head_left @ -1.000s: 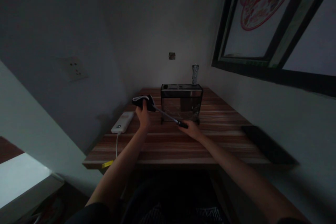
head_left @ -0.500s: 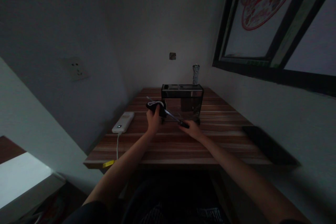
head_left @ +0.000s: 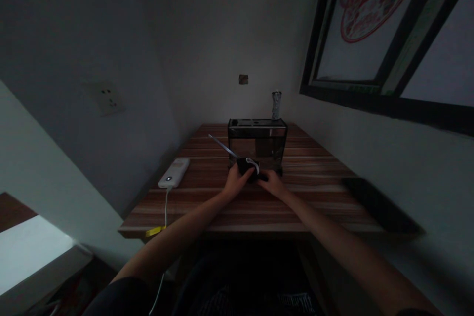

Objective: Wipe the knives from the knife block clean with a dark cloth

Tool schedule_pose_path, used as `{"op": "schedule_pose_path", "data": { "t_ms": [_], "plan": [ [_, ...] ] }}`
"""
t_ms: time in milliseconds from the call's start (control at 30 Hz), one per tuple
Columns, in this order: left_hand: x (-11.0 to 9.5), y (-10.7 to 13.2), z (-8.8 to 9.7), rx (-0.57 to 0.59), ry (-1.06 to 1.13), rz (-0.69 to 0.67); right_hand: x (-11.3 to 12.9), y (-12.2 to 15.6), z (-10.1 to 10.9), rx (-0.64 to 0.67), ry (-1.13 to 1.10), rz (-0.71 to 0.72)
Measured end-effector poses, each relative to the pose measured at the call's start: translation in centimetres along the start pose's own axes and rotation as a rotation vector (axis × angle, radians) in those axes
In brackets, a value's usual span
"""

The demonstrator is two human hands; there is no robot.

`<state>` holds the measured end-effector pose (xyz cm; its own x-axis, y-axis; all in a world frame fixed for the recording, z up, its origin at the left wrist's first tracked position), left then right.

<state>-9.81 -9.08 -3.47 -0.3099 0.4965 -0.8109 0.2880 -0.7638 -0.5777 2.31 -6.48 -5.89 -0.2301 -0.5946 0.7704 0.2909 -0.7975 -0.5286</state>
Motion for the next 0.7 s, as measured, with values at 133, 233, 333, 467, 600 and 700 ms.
{"op": "schedule_pose_path", "data": {
  "t_ms": [133, 233, 333, 467, 600, 700],
  "plan": [
    [0.2, 0.0, 0.0, 0.006, -0.014, 0.003, -0.2, 0.0, 0.1, -0.004, 0.005, 0.004],
    [0.2, 0.0, -0.1, 0.013, -0.021, -0.007, -0.2, 0.0, 0.1, -0.002, 0.024, 0.006],
    [0.4, 0.0, -0.1, 0.011, -0.037, -0.004, -0.3, 0.0, 0.0, 0.006, 0.034, -0.003],
    [0.3, -0.2, 0.1, -0.004, -0.064, -0.027, -0.3, -0.1, 0.0, -0.001, 0.013, -0.004],
    [0.0, -0.7, 0.3, -0.004, -0.076, -0.048, 0.0, -0.3, 0.1, -0.023, 0.027, 0.016],
    [0.0, -1.0, 0.9, -0.038, -0.07, -0.03, 0.3, -0.4, 0.2, -0.034, 0.056, 0.024]
  ]
}}
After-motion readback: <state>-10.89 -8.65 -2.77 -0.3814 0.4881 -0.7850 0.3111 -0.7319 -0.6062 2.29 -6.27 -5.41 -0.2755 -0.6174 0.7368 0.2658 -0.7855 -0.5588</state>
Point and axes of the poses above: each hand's wrist, its own y-axis away from the middle knuckle, its own z-axis out of the back of the hand, x = y × z, the point moved 8 cm from there along -y, towards the middle knuckle, and after that the axes turned 13 degrees about -x, right-handed, at the moved point
